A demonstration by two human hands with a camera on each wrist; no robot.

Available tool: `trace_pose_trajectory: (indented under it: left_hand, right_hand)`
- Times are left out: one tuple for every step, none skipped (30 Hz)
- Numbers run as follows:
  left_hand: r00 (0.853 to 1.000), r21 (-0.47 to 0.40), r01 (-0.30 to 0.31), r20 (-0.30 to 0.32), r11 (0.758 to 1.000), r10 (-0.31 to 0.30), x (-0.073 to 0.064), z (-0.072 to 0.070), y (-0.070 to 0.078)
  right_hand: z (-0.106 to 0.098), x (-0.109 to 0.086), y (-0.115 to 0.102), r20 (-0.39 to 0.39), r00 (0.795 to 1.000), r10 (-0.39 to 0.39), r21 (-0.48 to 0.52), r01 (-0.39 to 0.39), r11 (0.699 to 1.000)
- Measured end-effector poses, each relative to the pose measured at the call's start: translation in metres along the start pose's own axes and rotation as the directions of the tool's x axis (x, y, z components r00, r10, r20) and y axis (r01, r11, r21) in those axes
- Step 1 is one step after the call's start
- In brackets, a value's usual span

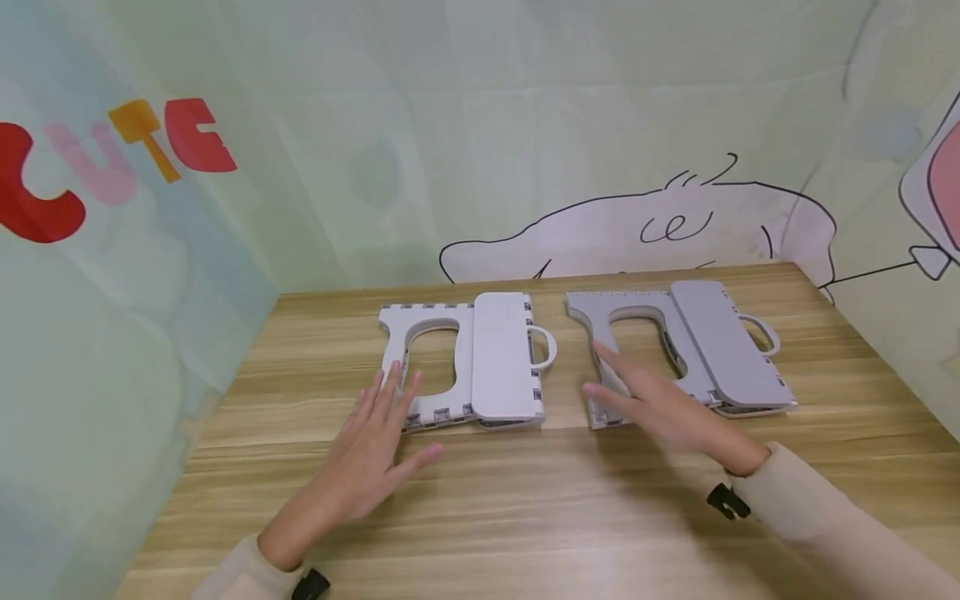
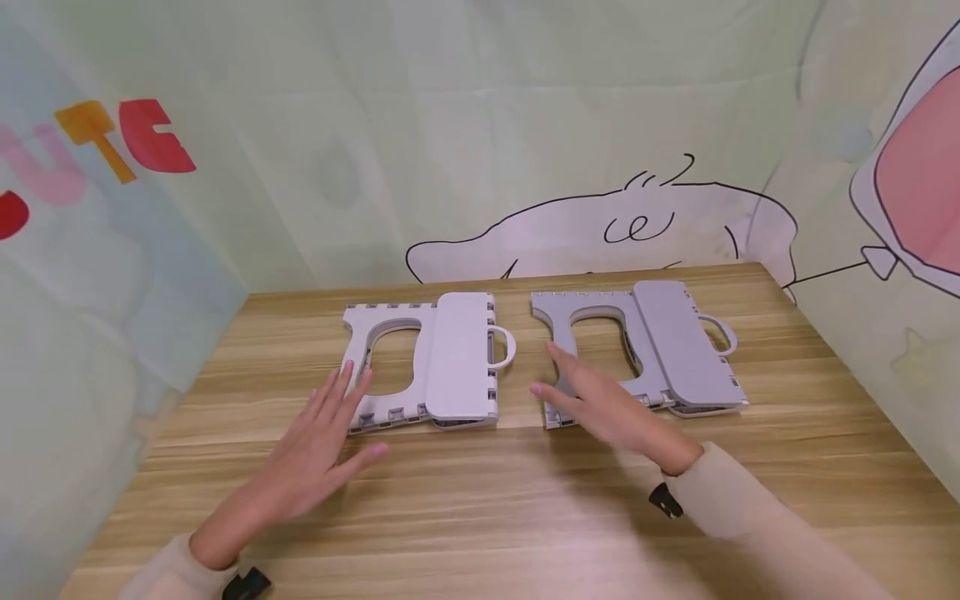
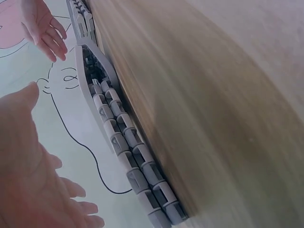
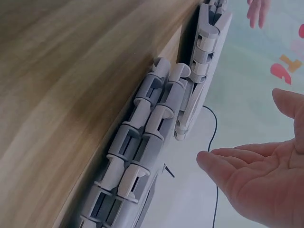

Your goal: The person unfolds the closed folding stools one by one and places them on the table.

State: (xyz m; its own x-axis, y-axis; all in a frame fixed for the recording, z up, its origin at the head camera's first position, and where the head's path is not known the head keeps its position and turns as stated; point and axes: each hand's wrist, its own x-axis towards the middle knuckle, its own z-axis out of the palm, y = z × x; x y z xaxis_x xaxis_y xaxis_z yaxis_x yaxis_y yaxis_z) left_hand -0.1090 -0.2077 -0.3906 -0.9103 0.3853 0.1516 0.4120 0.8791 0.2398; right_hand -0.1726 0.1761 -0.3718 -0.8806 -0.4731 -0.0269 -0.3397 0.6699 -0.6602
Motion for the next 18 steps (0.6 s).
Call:
trace_pose_trajectory:
  left_hand:
    - [1.0,-0.006,0.002,-0.003,1.0,-0.002,0.0,0.0,-0.001]
    - [1.0,-0.008,0.005,-0.006,1.0,-0.005,0.0,0.001,-0.002]
    - [1.0,-0.011,0.007,-0.006,1.0,-0.008,0.0,0.001,-0.002]
    - [1.0,-0.016,0.012,-0.002,1.0,-0.012,0.0,0.002,-0.003]
    - [1.0,-0.019,0.016,-0.001,1.0,-0.016,-0.001,0.002,-0.004]
    - [1.0,-0.02,0.018,0.0,1.0,-0.018,-0.001,0.003,-0.005]
    - [1.0,-0.02,0.019,0.0,1.0,-0.019,-0.001,0.003,-0.006]
    - [1.0,-0.02,0.021,0.003,1.0,-0.021,-0.001,0.003,-0.007]
    - [1.0,-0.022,0.023,0.005,1.0,-0.023,-0.002,0.003,-0.008]
    - [1.0,-0.018,0.025,0.006,1.0,-0.025,-0.002,0.004,-0.008]
    - [1.0,-0.013,0.027,0.007,1.0,-0.027,-0.002,0.004,-0.009]
    - [1.0,-0.009,0.028,0.007,1.0,-0.028,-0.002,0.004,-0.009]
    - [1.0,-0.008,0.03,0.008,1.0,-0.03,-0.003,0.005,-0.01]
    - [0.999,-0.009,0.031,0.01,0.999,-0.031,-0.003,0.005,-0.01]
    - [0.999,-0.007,0.033,0.011,0.999,-0.033,-0.003,0.006,-0.011]
    - [0.999,-0.007,0.034,0.013,0.999,-0.034,-0.003,0.006,-0.011]
    - [0.999,-0.008,0.034,0.014,0.999,-0.034,-0.004,0.006,-0.012]
    - [0.999,-0.009,0.033,0.013,0.999,-0.033,-0.004,0.007,-0.012]
  right_hand:
    - [-0.001,0.002,0.0,-0.004,1.0,-0.003,0.009,0.003,1.0]
    - [-0.001,0.004,0.0,-0.011,1.0,-0.013,0.013,0.013,1.0]
    - [-0.002,0.005,0.0,-0.017,1.0,-0.025,0.019,0.025,1.0]
    - [-0.002,0.008,0.001,-0.02,0.999,-0.03,0.028,0.03,0.999]
    - [-0.002,0.01,0.001,-0.023,0.999,-0.037,0.037,0.038,0.999]
    - [-0.002,0.013,0.002,-0.026,0.999,-0.047,0.05,0.048,0.998]
    - [-0.003,0.015,0.002,-0.028,0.998,-0.057,0.06,0.059,0.997]
    - [-0.003,0.018,0.002,-0.03,0.997,-0.067,0.07,0.069,0.995]
    - [-0.003,0.021,0.002,-0.029,0.997,-0.071,0.084,0.073,0.994]
    - [-0.003,0.024,0.002,-0.028,0.997,-0.072,0.095,0.074,0.993]
    - [-0.003,0.026,0.002,-0.025,0.997,-0.073,0.106,0.075,0.991]
    - [-0.003,0.028,0.001,-0.021,0.997,-0.07,0.12,0.072,0.99]
    - [-0.003,0.03,0.0,-0.017,0.998,-0.065,0.131,0.067,0.989]
    - [-0.003,0.032,-0.001,-0.011,0.998,-0.06,0.141,0.061,0.988]
    - [-0.003,0.034,-0.001,-0.006,0.999,-0.054,0.153,0.054,0.987]
    - [-0.003,0.035,-0.002,-0.001,0.999,-0.045,0.164,0.045,0.985]
    - [-0.003,0.037,-0.003,0.003,0.999,-0.035,0.175,0.034,0.984]
    - [-0.003,0.039,-0.003,0.005,1.0,-0.027,0.182,0.026,0.983]
